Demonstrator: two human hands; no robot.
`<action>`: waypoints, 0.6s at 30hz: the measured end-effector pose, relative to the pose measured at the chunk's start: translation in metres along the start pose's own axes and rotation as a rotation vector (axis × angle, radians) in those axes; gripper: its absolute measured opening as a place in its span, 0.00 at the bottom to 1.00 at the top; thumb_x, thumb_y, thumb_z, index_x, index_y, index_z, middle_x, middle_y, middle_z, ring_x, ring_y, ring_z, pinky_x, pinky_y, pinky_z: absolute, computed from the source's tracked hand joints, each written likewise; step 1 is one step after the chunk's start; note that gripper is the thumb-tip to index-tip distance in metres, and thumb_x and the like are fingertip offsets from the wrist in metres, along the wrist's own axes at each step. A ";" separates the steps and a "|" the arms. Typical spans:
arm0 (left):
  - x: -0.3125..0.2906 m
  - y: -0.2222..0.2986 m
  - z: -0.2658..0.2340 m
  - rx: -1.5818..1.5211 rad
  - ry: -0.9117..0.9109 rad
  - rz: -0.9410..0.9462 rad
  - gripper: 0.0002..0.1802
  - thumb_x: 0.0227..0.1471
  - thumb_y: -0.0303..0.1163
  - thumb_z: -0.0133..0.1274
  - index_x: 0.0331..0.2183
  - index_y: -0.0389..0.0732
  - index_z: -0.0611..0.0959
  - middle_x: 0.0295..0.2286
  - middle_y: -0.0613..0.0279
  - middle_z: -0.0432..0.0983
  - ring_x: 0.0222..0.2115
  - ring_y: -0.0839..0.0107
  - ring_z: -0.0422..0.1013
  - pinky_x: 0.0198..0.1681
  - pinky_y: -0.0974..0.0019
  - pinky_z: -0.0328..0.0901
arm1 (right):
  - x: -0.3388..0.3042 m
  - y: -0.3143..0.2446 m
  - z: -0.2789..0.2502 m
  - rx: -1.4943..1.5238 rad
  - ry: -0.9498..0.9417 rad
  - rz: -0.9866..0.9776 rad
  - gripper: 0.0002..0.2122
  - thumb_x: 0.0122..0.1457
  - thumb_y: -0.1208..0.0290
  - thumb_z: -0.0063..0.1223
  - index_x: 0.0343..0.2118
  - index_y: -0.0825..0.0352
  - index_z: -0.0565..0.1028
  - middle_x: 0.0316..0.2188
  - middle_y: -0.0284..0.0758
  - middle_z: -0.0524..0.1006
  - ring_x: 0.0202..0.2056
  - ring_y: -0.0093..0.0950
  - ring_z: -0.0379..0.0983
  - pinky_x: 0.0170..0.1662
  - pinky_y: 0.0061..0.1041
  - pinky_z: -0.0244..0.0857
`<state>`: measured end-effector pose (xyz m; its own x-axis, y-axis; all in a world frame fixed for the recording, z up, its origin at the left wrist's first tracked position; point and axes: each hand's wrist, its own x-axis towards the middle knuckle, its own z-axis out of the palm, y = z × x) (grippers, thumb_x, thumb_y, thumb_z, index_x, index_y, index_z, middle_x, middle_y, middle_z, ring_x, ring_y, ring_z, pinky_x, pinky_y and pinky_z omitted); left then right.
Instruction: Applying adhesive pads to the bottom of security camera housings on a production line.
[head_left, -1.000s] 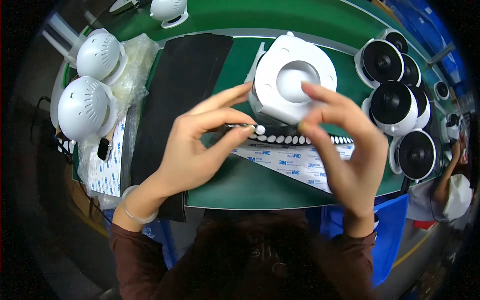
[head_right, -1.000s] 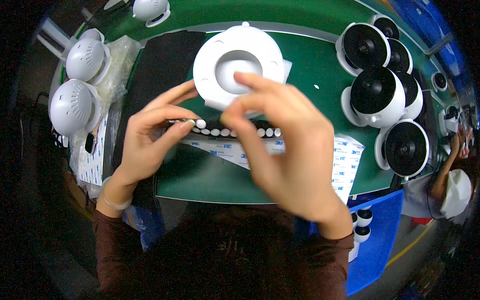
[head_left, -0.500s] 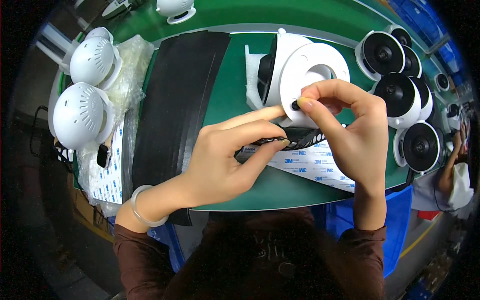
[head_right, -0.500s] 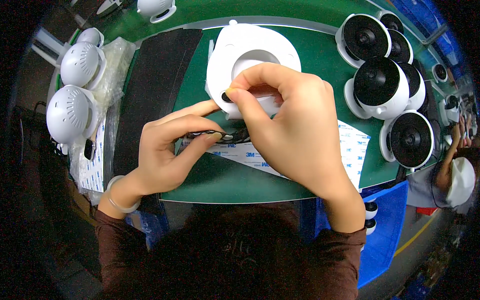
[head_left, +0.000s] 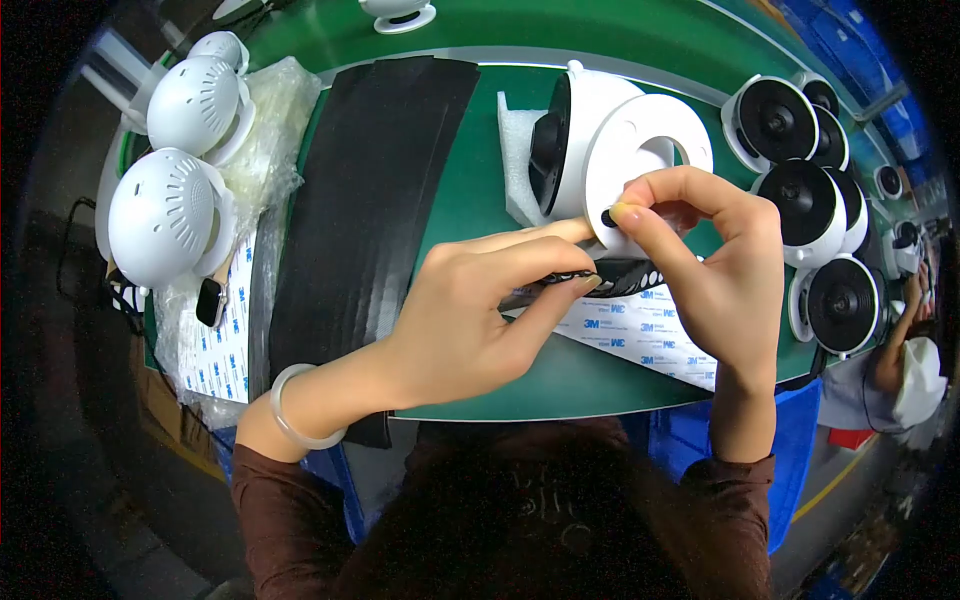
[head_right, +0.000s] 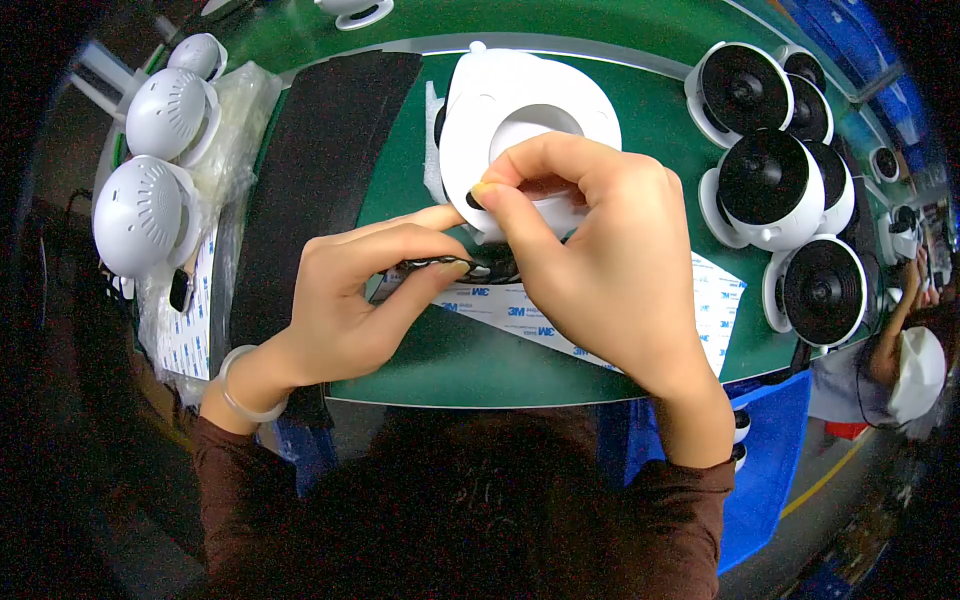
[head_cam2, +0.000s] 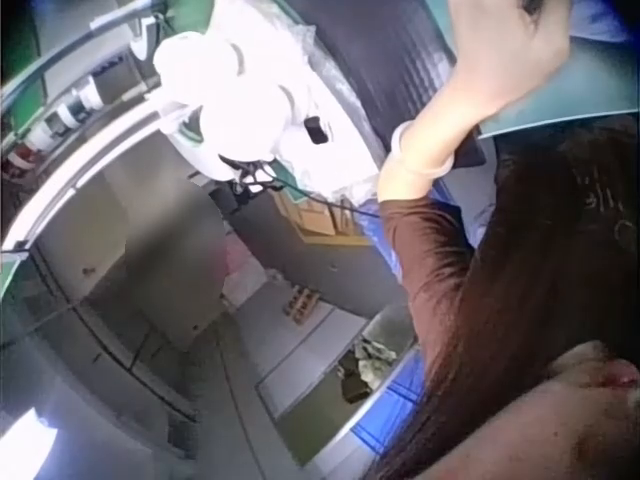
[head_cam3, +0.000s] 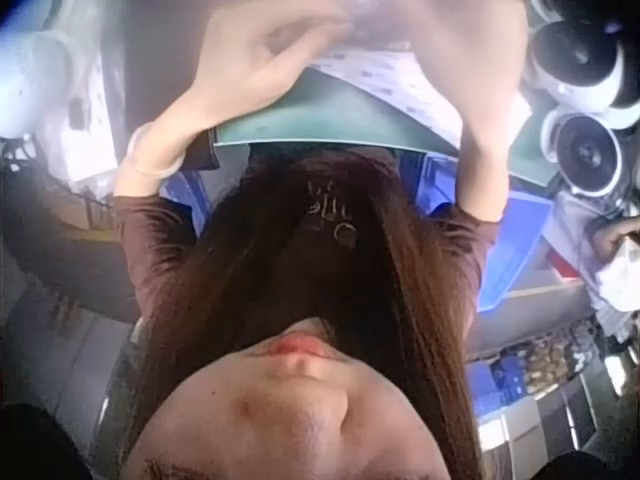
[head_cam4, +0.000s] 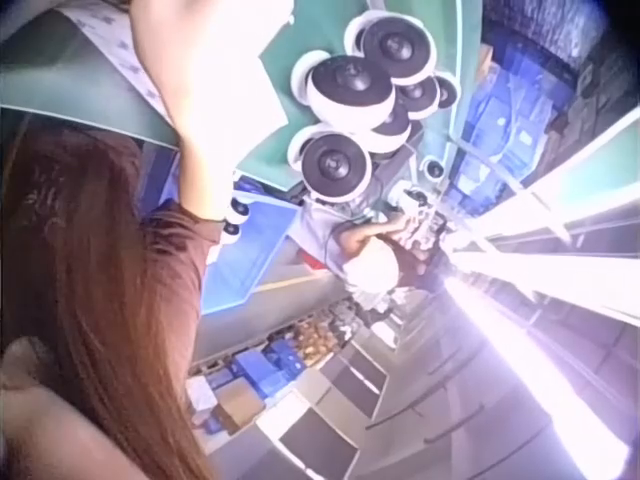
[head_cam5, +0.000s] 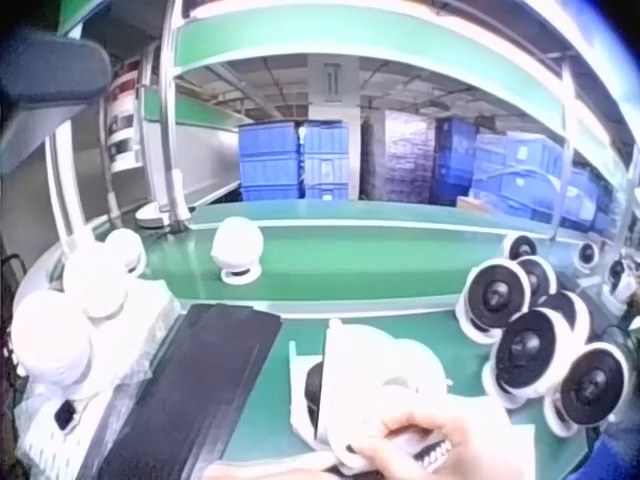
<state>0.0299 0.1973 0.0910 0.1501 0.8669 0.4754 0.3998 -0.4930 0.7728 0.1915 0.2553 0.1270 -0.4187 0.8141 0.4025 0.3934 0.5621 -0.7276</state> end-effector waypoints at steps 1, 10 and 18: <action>0.001 0.000 0.000 -0.002 0.000 0.001 0.05 0.41 0.22 0.53 0.27 0.35 0.77 0.34 0.50 0.74 0.26 0.61 0.73 0.27 0.70 0.67 | 0.000 -0.001 0.000 -0.016 0.002 -0.007 0.04 0.44 0.78 0.56 0.23 0.72 0.74 0.18 0.29 0.72 0.22 0.14 0.64 0.28 0.11 0.57; -0.001 0.006 -0.003 0.056 -0.027 0.015 0.06 0.41 0.22 0.52 0.28 0.35 0.77 0.32 0.50 0.75 0.25 0.61 0.74 0.26 0.71 0.67 | 0.006 0.004 -0.012 0.193 -0.045 0.135 0.07 0.48 0.78 0.53 0.30 0.72 0.72 0.22 0.32 0.75 0.26 0.15 0.69 0.30 0.12 0.59; -0.003 0.026 -0.019 0.071 -0.077 -0.020 0.08 0.43 0.17 0.48 0.31 0.33 0.76 0.26 0.56 0.76 0.24 0.74 0.73 0.29 0.76 0.65 | -0.024 0.000 -0.015 0.034 -0.102 -0.220 0.10 0.36 0.84 0.57 0.26 0.71 0.76 0.23 0.36 0.75 0.25 0.26 0.70 0.28 0.18 0.62</action>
<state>0.0225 0.1802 0.1172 0.2090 0.8812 0.4241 0.4663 -0.4710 0.7488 0.2139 0.2376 0.1260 -0.5721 0.6524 0.4971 0.2559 0.7178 -0.6475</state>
